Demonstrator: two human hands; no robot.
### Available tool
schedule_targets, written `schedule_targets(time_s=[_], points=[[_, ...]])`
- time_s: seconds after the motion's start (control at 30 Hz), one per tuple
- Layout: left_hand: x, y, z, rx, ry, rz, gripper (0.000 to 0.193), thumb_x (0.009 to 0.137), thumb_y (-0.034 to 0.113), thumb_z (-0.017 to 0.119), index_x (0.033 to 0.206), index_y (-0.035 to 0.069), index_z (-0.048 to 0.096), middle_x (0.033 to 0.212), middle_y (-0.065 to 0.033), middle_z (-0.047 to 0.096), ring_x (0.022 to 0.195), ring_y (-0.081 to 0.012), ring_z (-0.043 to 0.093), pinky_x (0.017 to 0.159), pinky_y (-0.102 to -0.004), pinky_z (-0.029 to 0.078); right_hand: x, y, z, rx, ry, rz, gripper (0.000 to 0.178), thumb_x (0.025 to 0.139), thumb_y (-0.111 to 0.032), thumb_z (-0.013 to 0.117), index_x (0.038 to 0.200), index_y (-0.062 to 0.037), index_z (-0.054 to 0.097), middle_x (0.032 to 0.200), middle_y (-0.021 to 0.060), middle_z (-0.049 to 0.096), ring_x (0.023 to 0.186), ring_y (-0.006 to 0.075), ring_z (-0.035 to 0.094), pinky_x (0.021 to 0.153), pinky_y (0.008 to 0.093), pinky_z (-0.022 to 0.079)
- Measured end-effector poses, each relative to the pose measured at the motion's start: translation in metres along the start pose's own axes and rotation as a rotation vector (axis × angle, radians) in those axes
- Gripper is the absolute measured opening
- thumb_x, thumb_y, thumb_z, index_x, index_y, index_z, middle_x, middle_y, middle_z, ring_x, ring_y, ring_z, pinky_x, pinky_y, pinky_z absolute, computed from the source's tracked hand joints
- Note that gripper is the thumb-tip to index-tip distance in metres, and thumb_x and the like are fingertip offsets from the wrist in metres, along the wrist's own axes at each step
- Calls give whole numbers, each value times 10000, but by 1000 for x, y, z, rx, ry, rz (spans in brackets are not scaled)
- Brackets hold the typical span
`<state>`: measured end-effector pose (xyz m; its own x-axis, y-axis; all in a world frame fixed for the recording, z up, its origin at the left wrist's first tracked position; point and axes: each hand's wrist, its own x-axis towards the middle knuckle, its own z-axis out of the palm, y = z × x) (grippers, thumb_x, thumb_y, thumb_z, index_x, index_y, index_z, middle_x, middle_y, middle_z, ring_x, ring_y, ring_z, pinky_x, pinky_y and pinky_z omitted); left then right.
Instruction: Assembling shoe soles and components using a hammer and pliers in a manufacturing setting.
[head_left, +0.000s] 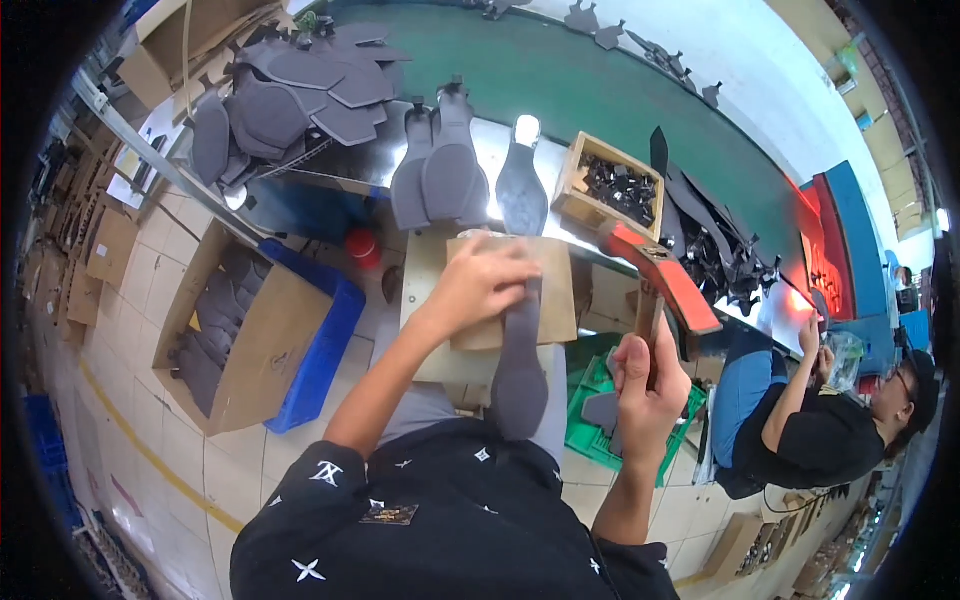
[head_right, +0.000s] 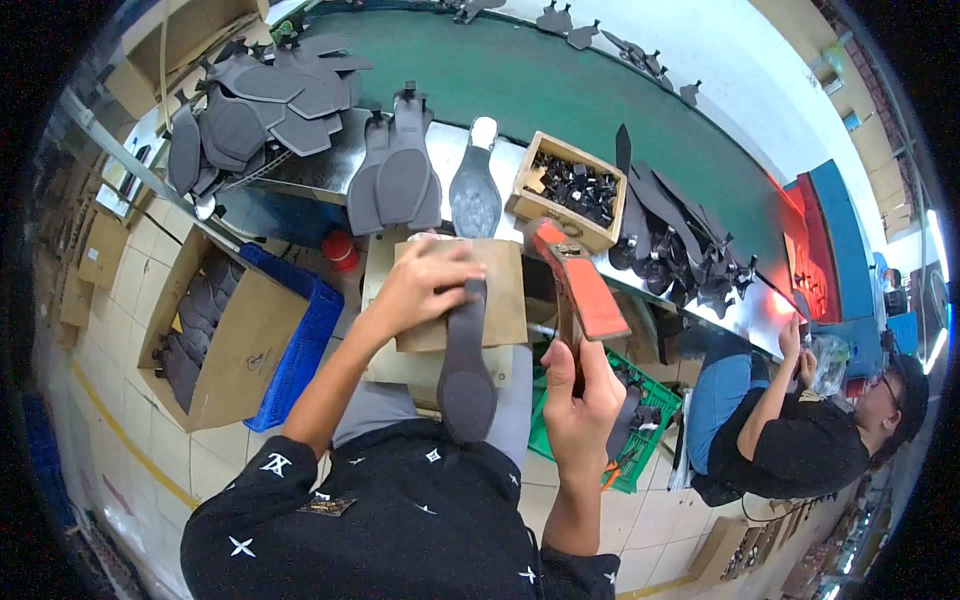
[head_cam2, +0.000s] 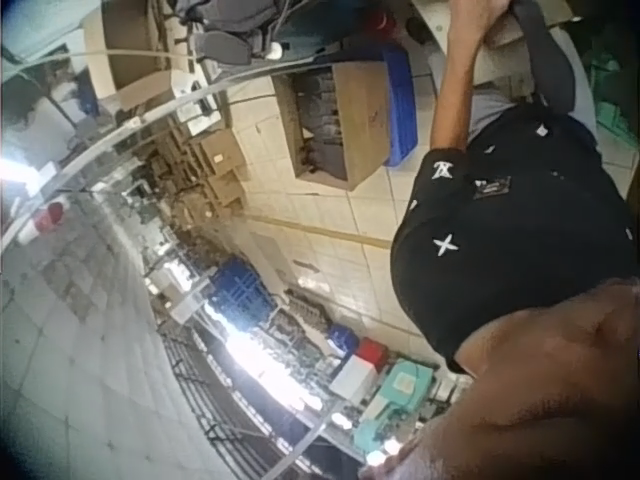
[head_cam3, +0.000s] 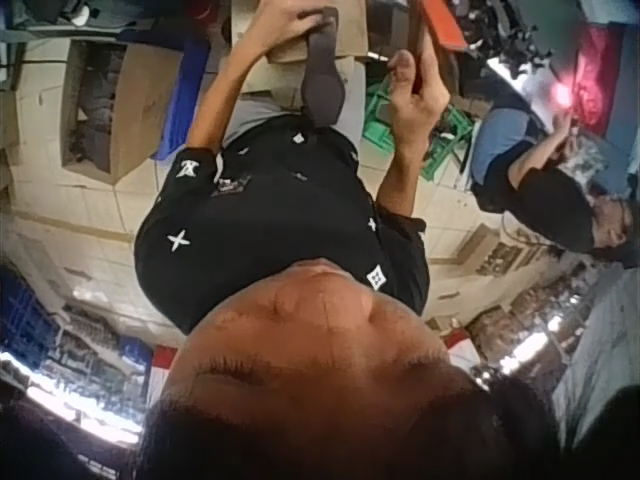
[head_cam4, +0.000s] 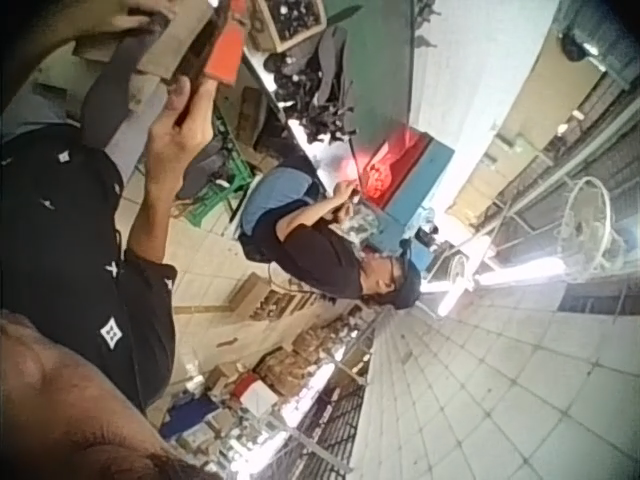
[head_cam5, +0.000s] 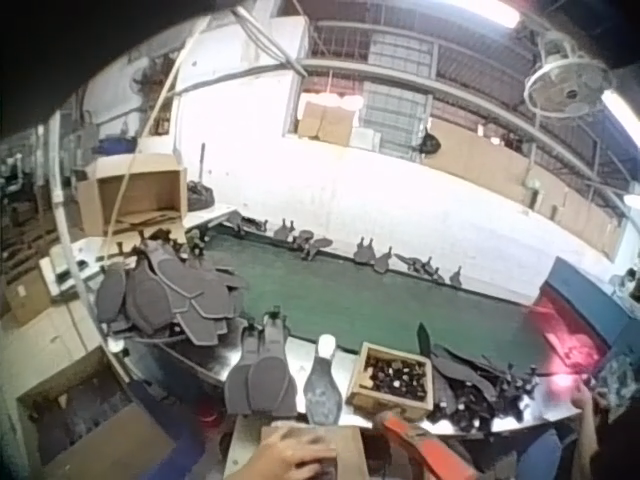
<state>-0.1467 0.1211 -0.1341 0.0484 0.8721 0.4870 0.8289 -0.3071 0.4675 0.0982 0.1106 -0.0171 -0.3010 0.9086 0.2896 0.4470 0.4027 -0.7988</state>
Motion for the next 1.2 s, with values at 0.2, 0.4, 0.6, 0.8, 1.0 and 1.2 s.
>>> schedule_targets(time_s=[0.2, 0.4, 0.6, 0.8, 1.0, 1.2], points=[[-33, 79, -67, -924, -275, -112, 250, 875, 191, 699, 819, -38, 616, 785, -147, 605, 719, -254, 602, 647, -348, 449, 16, 60, 40, -345, -282, -391, 491, 912, -75, 646, 1385, -44, 518, 994, 155, 651, 772, 300, 639, 660, 366, 516], [-60, 120, -95, -1254, -510, -380, 350, 1007, 291, 545, 944, -50, 601, 949, -119, 536, 952, -182, 527, 840, -332, 411, 6, 20, 34, 410, -659, -250, 423, 946, -278, 618, 1260, 6, 617, 1367, 217, 557, 1232, 344, 548, 1008, 462, 421], [-65, 132, -89, -1690, -764, -593, 365, 1046, 294, 476, 1124, -29, 627, 1122, -107, 626, 1146, -178, 555, 1037, -321, 398, -47, 7, 52, 1179, -649, 175, 668, 933, -613, 495, 1000, 35, 641, 1038, 184, 653, 1024, 325, 609, 985, 514, 451], [-66, 134, -72, -1866, -793, -713, 391, 1046, 302, 476, 1173, -44, 607, 1109, -87, 635, 1139, -161, 561, 1049, -317, 390, -43, -1, 47, 1073, -583, 360, 679, 874, -724, 494, 812, -53, 578, 765, 80, 596, 897, 306, 614, 917, 496, 465], [-42, 134, -59, -2076, -690, -834, 1052, 870, 472, 696, 1527, 18, 12, 1414, -191, 425, 1216, -346, 552, 1041, -395, 424, -17, 34, 5, 913, -222, 84, 607, 917, -581, 560, 915, 20, 641, 880, 121, 657, 975, 289, 627, 959, 480, 460], [15, 97, -77, -1062, -485, -570, 491, 877, 57, 715, 1317, -69, 537, 1259, -79, 601, 1150, -144, 557, 998, -294, 438, 73, 101, -49, 306, 246, 139, 372, 1012, -320, 559, 1080, 28, 673, 1009, 102, 705, 943, 154, 632, 869, 287, 483]])
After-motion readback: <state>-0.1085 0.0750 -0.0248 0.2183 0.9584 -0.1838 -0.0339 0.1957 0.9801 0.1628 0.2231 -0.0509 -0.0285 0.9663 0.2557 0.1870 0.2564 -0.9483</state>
